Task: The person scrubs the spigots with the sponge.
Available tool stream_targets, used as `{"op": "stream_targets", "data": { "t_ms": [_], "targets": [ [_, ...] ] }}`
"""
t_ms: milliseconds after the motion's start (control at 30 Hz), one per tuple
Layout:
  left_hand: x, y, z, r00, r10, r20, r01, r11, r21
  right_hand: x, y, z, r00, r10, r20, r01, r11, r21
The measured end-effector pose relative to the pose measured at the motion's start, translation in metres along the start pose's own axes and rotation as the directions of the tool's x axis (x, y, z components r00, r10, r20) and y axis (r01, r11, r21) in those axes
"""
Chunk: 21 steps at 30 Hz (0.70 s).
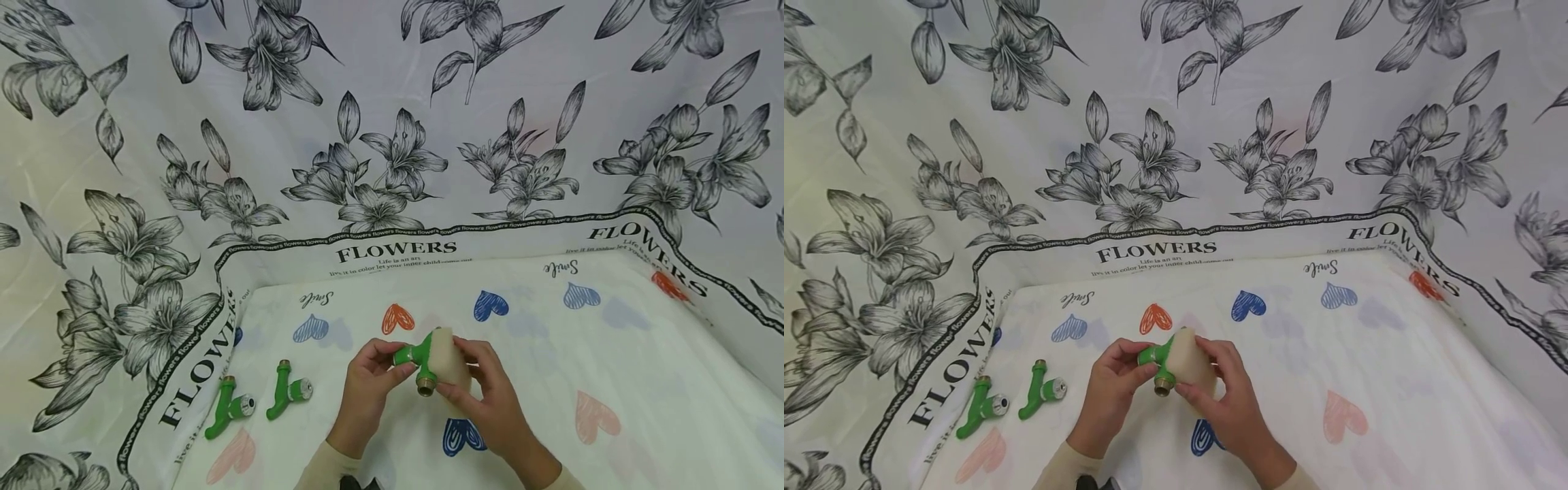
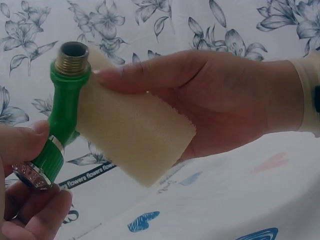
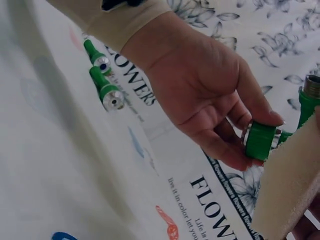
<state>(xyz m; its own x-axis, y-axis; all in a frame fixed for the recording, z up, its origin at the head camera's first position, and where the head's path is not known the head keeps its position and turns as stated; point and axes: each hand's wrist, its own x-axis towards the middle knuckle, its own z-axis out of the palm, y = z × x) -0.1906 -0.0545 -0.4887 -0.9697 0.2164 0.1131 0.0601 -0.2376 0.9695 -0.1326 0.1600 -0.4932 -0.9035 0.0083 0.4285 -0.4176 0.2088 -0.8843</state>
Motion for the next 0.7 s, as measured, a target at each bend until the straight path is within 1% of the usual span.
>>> {"op": "stream_targets", "data": {
  "t_ms": [167,300,400,533,700],
  "targets": [
    [0.000,-0.001,0.000,1.000,0.014,-0.010,-0.014,0.999,-0.042,-0.001,-0.007,0.002,0.997,-0.039,0.065,0.030,0.990,0.140],
    [0.001,-0.001,-0.001,1.000,-0.005,-0.028,0.002,0.996,-0.085,-0.001,-0.013,0.004,0.985,-0.111,0.133,0.080,0.972,0.220],
    [0.001,-0.002,-0.001,1.000,-0.011,-0.019,0.009,0.996,-0.085,-0.002,-0.016,0.004,0.975,-0.143,0.167,0.103,0.968,0.227],
    [0.001,-0.006,-0.001,1.000,-0.020,0.017,0.021,0.999,-0.051,-0.002,-0.018,0.002,0.975,-0.146,0.169,0.107,0.970,0.218],
    [0.001,-0.009,-0.001,0.996,-0.069,0.048,0.071,0.997,-0.032,-0.002,-0.017,0.001,0.971,-0.169,0.170,0.129,0.966,0.223]
  ]
}}
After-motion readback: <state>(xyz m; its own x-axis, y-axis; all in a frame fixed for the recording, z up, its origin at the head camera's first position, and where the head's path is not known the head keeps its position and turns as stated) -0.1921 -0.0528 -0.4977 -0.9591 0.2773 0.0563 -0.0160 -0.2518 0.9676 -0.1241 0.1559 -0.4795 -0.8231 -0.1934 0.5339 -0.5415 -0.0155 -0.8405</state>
